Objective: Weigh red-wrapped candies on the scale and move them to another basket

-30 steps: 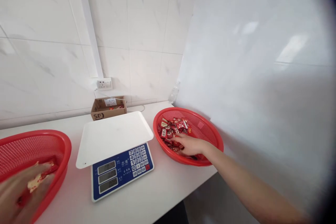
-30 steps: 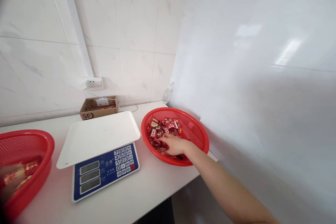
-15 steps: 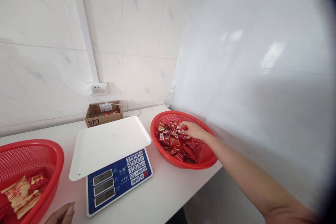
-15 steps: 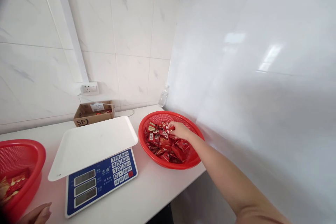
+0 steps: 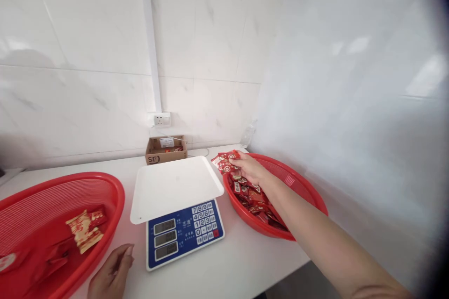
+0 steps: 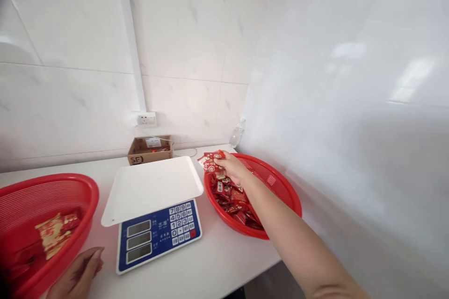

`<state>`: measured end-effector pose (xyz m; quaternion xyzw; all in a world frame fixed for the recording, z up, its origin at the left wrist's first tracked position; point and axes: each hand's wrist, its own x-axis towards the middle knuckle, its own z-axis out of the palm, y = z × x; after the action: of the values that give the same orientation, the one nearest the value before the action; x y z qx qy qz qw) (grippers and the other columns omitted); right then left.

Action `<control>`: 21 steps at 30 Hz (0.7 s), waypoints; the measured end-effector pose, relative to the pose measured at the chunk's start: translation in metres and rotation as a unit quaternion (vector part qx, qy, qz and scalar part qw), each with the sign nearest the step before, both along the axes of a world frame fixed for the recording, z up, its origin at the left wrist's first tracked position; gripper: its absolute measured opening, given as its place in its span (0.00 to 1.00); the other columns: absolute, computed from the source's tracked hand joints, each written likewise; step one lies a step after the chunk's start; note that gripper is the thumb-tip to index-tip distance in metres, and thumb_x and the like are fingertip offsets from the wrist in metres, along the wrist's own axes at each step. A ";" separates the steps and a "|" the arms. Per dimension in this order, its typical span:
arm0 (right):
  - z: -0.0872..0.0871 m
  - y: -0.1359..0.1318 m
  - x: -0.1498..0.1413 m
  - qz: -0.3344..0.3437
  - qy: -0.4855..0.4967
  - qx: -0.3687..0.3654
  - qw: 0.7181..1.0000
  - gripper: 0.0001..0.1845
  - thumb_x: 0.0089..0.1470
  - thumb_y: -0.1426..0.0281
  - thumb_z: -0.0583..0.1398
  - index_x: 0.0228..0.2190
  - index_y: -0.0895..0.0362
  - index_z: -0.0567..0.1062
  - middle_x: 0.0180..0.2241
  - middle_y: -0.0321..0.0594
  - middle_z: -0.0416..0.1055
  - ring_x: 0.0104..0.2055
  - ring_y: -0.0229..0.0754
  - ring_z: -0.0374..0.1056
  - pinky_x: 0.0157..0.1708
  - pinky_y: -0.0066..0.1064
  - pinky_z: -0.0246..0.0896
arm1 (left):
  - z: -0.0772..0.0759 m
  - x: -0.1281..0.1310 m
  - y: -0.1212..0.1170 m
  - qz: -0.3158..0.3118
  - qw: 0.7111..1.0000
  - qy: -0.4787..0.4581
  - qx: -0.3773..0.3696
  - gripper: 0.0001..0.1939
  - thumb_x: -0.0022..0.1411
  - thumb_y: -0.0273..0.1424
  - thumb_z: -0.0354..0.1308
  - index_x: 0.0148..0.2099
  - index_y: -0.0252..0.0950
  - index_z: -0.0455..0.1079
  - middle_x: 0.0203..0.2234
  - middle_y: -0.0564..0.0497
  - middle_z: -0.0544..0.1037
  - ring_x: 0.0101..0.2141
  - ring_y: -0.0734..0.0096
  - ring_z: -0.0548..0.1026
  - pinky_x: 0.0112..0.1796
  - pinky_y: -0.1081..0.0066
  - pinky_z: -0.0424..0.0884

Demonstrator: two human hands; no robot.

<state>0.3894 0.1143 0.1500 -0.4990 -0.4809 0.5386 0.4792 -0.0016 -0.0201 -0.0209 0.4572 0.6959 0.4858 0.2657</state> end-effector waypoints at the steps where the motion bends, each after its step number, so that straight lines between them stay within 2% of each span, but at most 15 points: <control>1: 0.000 0.003 -0.019 0.021 0.009 0.004 1.000 0.08 0.50 0.76 0.57 0.34 0.55 0.65 0.27 0.33 0.69 0.26 0.32 0.68 0.23 0.22 0.65 | 0.005 0.003 -0.001 -0.003 1.000 -0.008 -0.004 0.25 0.39 0.54 0.56 0.33 0.41 0.71 0.28 0.52 0.77 0.30 0.63 0.76 0.31 0.71 0.72; 5: -0.007 0.012 -0.089 0.110 0.019 -0.007 0.994 0.07 0.51 0.76 0.57 0.34 0.55 0.65 0.28 0.33 0.69 0.27 0.32 0.68 0.25 0.25 0.67 | 0.019 0.010 -0.006 -0.010 1.000 -0.015 0.003 0.26 0.39 0.55 0.56 0.32 0.39 0.71 0.27 0.51 0.76 0.29 0.64 0.75 0.31 0.71 0.72; 9: -0.020 0.017 -0.130 0.144 -0.058 -0.013 0.988 0.04 0.52 0.72 0.57 0.32 0.54 0.66 0.28 0.33 0.68 0.29 0.35 0.67 0.26 0.29 0.69 | 0.020 0.011 -0.010 -0.016 1.000 -0.004 0.023 0.25 0.42 0.54 0.55 0.32 0.38 0.70 0.27 0.51 0.75 0.28 0.66 0.73 0.31 0.71 0.71; 12: -0.027 0.021 -0.135 0.121 -0.101 -0.006 0.987 0.04 0.52 0.68 0.57 0.31 0.55 0.66 0.29 0.34 0.67 0.31 0.35 0.67 0.25 0.28 0.69 | 0.020 0.011 -0.011 -0.023 0.999 0.000 0.029 0.22 0.45 0.52 0.54 0.31 0.38 0.69 0.25 0.51 0.74 0.27 0.67 0.72 0.31 0.72 0.70; 18: -0.029 0.022 -0.124 0.107 -0.136 -0.003 0.985 0.08 0.52 0.64 0.57 0.31 0.56 0.65 0.30 0.37 0.68 0.30 0.35 0.67 0.22 0.25 0.68 | 0.024 0.014 -0.011 -0.036 0.999 0.005 0.013 0.21 0.46 0.52 0.54 0.30 0.38 0.69 0.24 0.52 0.73 0.26 0.68 0.71 0.30 0.72 0.69; 21: -0.029 0.024 -0.118 0.056 -0.198 0.025 0.978 0.08 0.52 0.65 0.57 0.32 0.56 0.65 0.31 0.38 0.67 0.30 0.35 0.66 0.20 0.22 0.65 | 0.023 0.014 -0.010 -0.038 0.999 0.006 0.012 0.22 0.46 0.52 0.54 0.30 0.38 0.70 0.24 0.52 0.73 0.27 0.68 0.72 0.30 0.73 0.69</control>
<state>0.2711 0.1381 0.1206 -0.5559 -0.6070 0.4424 0.3561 0.0124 -0.0304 0.0024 0.4898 0.6733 0.4812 0.2742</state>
